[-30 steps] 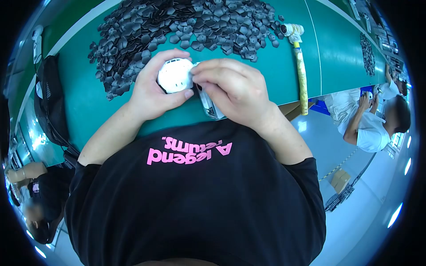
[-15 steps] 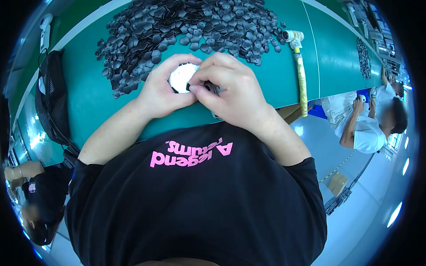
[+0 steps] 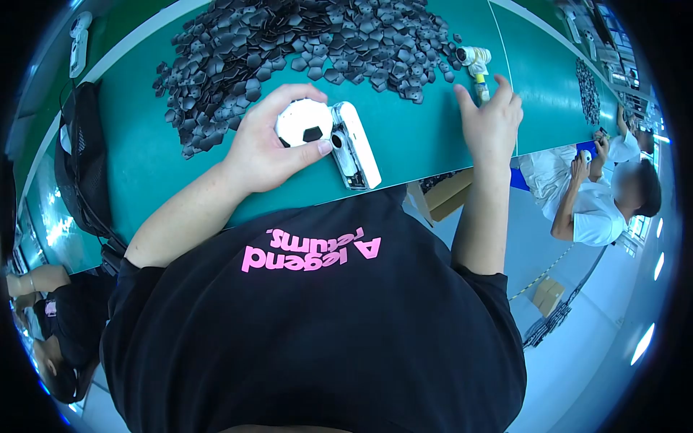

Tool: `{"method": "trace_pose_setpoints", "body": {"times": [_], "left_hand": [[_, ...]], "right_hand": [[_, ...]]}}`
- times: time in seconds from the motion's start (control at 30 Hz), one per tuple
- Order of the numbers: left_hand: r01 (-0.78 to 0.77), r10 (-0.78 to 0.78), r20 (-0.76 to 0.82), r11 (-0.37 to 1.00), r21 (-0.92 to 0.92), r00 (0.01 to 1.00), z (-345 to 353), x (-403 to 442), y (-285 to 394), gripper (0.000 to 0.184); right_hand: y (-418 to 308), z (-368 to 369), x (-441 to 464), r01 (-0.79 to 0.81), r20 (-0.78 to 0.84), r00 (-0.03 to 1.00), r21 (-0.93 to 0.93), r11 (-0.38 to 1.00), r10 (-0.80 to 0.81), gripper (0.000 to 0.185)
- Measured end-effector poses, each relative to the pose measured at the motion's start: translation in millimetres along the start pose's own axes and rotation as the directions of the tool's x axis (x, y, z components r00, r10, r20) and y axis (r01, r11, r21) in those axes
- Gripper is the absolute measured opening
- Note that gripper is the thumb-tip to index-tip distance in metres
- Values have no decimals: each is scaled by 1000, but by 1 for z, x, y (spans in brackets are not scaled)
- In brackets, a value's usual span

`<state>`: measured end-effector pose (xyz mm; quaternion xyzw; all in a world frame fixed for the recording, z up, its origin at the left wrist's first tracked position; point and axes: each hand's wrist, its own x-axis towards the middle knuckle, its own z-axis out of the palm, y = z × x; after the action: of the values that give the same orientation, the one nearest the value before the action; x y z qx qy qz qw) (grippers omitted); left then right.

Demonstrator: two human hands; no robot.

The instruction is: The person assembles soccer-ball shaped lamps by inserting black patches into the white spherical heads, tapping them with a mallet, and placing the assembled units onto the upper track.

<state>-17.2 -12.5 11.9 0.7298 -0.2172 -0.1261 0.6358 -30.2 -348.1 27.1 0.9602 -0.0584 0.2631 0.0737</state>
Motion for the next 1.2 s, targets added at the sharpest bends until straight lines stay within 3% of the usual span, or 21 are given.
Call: {"method": "trace_pose_setpoints", "body": {"times": [0.1, 0.27, 0.33, 0.4, 0.47, 0.6, 0.73, 0.8, 1.03, 1.13, 1.2], "left_hand": [[0, 0, 6, 1000, 6, 1000, -1, 2, 0, 53], [-43, 45, -14, 994, 96, 999, -1, 2, 3, 54], [-23, 25, -20, 996, 83, 999, -1, 2, 1, 54], [-9, 10, -6, 998, 60, 1000, 0, 2, 1, 54], [9, -9, 5, 998, 61, 1000, -1, 3, 3, 54], [20, -20, -5, 998, 61, 1000, 1, 2, 3, 53], [8, -8, 4, 998, 60, 1000, -2, 2, 4, 53], [64, -66, 55, 997, 41, 996, -4, 2, 5, 55], [41, -44, 39, 998, 56, 998, -2, 3, 4, 58], [34, -36, 32, 997, 67, 999, -3, 2, 5, 59], [14, -17, 27, 995, 99, 999, -2, 2, 5, 59]], "right_hand": [[28, 19, -8, -361, 322, 873, -76, 930, 365, 37], [31, -11, -8, -393, 447, 820, -16, 919, 358, 38], [12, -40, -27, -310, 395, 907, 386, 869, 147, 35], [-16, -75, -40, -28, 382, 901, 524, 851, -205, 25], [-43, -100, -39, 220, 250, 839, 656, 722, -483, 20], [-61, -102, -45, 204, 172, 848, 767, 608, -501, 21], [-63, -99, -44, 155, 275, 825, 731, 665, -494, 22], [-64, -98, -43, 168, 272, 818, 730, 662, -507, 22], [-74, -103, -42, 192, 287, 794, 718, 670, -535, 21], [-77, -102, -41, 228, 197, 837, 723, 653, -511, 20], [-80, -101, -42, 197, 265, 814, 711, 675, -517, 24]]}}
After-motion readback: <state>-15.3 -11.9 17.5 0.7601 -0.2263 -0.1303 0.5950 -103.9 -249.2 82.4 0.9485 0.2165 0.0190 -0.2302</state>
